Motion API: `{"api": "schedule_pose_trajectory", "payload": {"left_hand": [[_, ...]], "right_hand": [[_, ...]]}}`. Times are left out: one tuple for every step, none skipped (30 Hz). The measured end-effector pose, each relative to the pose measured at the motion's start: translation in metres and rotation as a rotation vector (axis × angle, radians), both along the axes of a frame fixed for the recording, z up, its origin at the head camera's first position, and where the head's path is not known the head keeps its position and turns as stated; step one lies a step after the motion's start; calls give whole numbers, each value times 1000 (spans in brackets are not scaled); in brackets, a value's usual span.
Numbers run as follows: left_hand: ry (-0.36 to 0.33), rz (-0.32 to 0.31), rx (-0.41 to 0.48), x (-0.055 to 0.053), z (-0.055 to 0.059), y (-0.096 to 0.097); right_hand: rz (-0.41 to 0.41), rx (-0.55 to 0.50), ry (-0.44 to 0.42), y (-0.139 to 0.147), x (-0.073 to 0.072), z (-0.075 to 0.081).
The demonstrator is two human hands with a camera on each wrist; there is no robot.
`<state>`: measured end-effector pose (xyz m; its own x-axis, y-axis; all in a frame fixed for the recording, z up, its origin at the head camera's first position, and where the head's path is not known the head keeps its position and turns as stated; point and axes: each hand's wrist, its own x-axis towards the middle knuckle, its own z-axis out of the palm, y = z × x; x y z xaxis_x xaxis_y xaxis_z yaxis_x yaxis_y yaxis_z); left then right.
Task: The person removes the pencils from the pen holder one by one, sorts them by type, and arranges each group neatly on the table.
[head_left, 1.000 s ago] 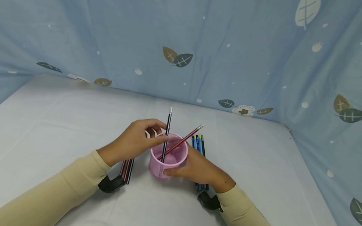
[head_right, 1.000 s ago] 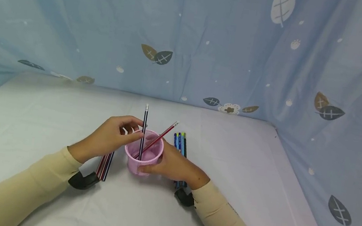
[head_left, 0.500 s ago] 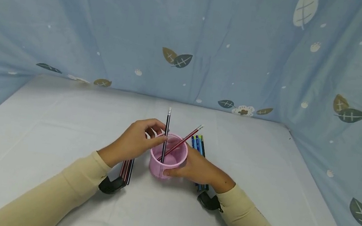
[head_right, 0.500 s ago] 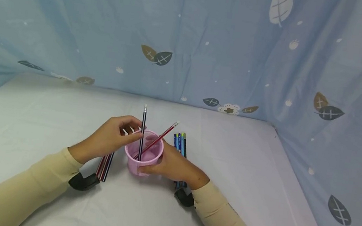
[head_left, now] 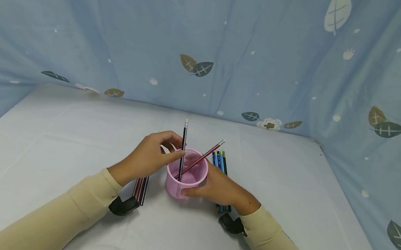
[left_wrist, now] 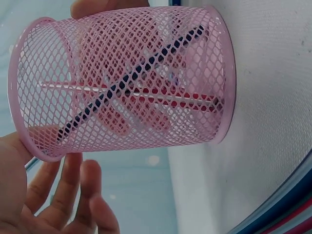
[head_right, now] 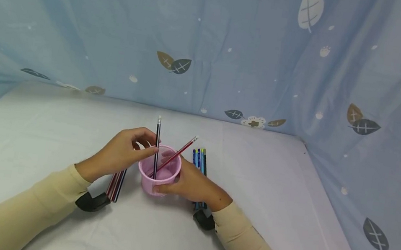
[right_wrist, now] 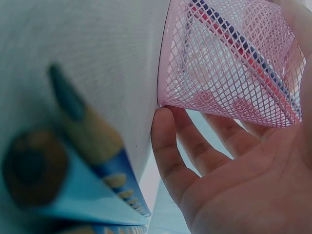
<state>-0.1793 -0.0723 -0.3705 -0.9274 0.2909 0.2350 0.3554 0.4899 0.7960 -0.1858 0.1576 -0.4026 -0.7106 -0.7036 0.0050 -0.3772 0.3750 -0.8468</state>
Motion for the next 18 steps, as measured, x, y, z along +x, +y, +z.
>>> {"api": "schedule_pose_trajectory", "payload": {"left_hand": [[3,0,6,0,0,0],[5,0,12,0,1,0],[5,2,20,0,1,-1],[4,5,25,0,2,-1],[1,7,31,0,3,-1],[-1,7,39,0,3,-1],[-5,9,44,0,3,-2],[-7,10,48,1,3,-2],[-9,12,51,1,3,-2],[-10,13,54,2,4,-2],[-9,14,55,2,4,-2],[-7,15,58,2,5,-2],[-6,17,62,2,6,-3],[-5,18,67,2,7,-3],[-5,20,69,1,7,-3],[-5,22,71,1,8,-3],[-4,23,72,1,8,-4],[-4,24,75,0,8,-4]], "right_hand": [[-2,-2,0,0,0,0],[-4,-5,-1,0,0,0],[-6,-7,0,0,0,-1],[-8,-9,2,0,0,-1],[-11,-10,3,0,0,-1],[-12,-11,2,0,0,-1],[-14,-6,0,0,0,-2],[-16,-3,-6,-1,0,-2],[-18,1,-13,-1,0,-2],[-20,4,-19,-1,1,-2],[-19,4,-23,0,0,-3],[-19,5,-25,0,0,-3],[-20,3,-26,0,0,-3],[-22,3,-26,-1,0,-3],[-21,1,-23,-1,0,-3],[-21,-1,-18,-1,0,-3],[-22,-3,-16,0,0,-3],[-26,-1,-16,0,0,-3]]}}
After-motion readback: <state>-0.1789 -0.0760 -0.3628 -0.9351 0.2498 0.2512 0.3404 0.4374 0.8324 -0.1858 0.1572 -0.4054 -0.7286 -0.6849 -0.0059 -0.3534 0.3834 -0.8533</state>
